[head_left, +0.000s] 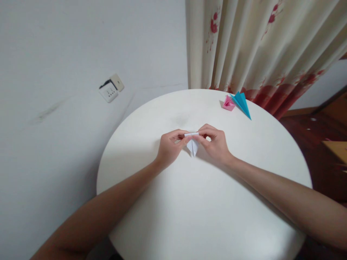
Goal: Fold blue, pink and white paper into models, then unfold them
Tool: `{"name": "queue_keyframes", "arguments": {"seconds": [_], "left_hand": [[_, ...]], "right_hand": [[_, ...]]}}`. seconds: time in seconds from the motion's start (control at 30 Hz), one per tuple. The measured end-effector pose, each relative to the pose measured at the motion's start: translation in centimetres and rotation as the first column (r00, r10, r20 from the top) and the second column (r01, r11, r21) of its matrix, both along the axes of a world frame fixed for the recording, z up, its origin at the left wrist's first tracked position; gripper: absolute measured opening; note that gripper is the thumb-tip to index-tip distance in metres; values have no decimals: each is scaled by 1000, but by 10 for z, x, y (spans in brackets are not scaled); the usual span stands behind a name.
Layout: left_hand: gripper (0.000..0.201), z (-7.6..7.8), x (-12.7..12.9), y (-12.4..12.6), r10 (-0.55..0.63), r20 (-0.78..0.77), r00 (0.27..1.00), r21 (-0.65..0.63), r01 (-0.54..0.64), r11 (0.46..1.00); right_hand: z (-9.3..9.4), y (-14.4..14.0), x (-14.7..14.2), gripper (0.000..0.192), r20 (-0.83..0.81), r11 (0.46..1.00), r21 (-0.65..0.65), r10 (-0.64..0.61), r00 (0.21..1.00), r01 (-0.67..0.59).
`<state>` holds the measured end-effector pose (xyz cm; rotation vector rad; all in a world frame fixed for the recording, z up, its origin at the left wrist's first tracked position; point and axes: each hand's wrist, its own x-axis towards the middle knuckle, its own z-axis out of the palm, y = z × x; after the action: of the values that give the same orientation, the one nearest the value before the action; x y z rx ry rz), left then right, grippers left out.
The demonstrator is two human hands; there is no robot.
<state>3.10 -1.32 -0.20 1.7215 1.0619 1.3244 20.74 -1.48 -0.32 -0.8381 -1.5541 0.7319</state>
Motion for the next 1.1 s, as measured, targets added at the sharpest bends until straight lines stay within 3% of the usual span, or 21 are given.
{"name": "queue_keyframes", "arguments": {"seconds": [0.3,0.53,0.7,0.83,0.93,1.1], "left_hand": [[23,4,4,-2,23,110,994,-187,-2,982],[26,3,4,0,87,159,983,-252,-45,967],[25,2,-2,7,-38,170,985,-303,89,949],[29,1,-7,9,-186,104,977,-386,212,898],[28,0,-7,10,-119,77,990,-362,139,922],[27,-2,-5,11,57,72,996,-267,-36,963]], "right_hand": [[-2,-2,-2,33,5,986,-164,18,1000,-17],[-8,-2,-8,40,24,919,-370,157,987,-137],[-11,0,-4,49,-13,877,-421,248,969,-230],[-6,-2,-2,53,-13,819,-470,365,931,-328],[-4,-4,-3,51,-8,819,-494,330,944,-290],[-2,-5,-4,33,26,814,-522,313,950,-254]]}}
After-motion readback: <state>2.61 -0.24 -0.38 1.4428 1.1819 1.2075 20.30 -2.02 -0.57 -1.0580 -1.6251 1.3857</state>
